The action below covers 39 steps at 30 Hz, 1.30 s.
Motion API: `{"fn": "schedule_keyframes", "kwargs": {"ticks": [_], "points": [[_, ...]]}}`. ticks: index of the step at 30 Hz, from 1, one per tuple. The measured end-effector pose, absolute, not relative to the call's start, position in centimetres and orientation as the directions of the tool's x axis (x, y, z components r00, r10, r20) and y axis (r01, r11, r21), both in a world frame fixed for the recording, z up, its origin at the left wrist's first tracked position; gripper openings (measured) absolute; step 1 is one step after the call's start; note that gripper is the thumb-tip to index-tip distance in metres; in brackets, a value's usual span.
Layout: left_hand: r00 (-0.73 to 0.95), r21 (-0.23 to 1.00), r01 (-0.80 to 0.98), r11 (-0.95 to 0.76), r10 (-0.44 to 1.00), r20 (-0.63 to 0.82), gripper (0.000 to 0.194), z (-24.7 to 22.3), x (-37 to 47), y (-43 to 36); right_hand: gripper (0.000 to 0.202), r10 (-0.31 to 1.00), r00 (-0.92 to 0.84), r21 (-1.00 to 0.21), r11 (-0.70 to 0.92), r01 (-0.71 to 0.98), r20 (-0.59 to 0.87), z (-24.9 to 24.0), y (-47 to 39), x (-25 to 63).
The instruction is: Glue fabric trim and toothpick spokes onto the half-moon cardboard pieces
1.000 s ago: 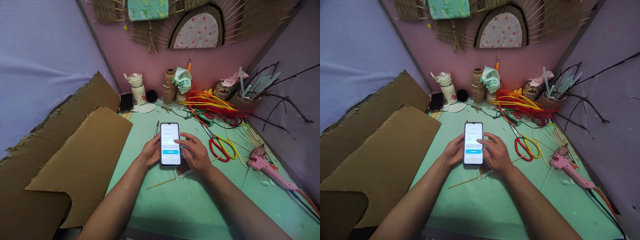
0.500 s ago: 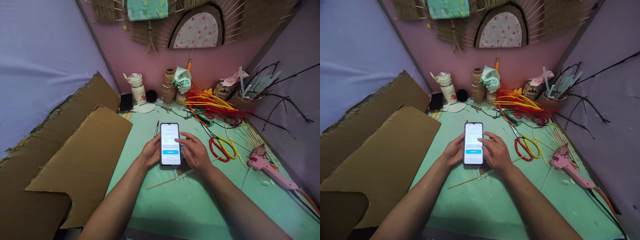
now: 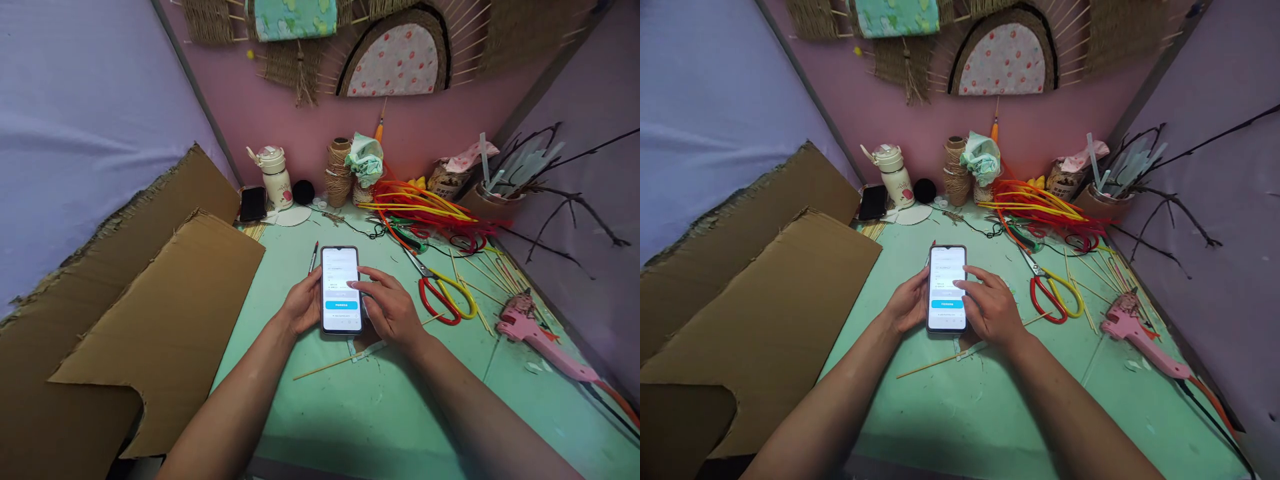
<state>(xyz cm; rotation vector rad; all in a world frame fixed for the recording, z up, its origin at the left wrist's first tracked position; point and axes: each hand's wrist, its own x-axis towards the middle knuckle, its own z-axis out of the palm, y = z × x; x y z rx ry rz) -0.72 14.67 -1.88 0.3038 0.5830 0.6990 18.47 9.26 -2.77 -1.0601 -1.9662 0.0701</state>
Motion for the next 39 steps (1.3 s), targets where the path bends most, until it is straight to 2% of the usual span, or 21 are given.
{"fn": "schedule_keyframes", "kwargs": {"ticks": [6,14,23,33,39], "points": [[0.613,0.46,-0.509,0.727,0.682,-0.399,0.047,-2.1,-0.84,14.72,0.034,0.719,-0.171,-0.457,0.586,0.669,0.674,-2.97,9.32,18.55],[0.642,0.443,-0.502,0.743,0.663,-0.384,0.05,-1.9,-0.82,14.68,0.035,0.692,-0.301,-0.41,0.662,0.628,0.657,-2.73,9.12,18.41],[0.581,0.484,-0.503,0.716,0.695,-0.425,0.047,-1.31,-0.46,14.48,0.033,0.724,-0.176,-0.451,0.58,0.678,0.667,-2.91,9.38,18.53],[0.615,0.457,-0.499,0.736,0.673,-0.412,0.05,-1.68,-0.61,14.61,0.034,0.689,-0.309,-0.393,0.661,0.639,0.655,-2.8,9.17,18.38],[0.58,0.472,-0.495,0.73,0.682,-0.446,0.046,-1.36,-0.54,14.6,0.034,0.729,-0.202,-0.436,0.581,0.687,0.654,-2.84,9.36,18.41]]}}
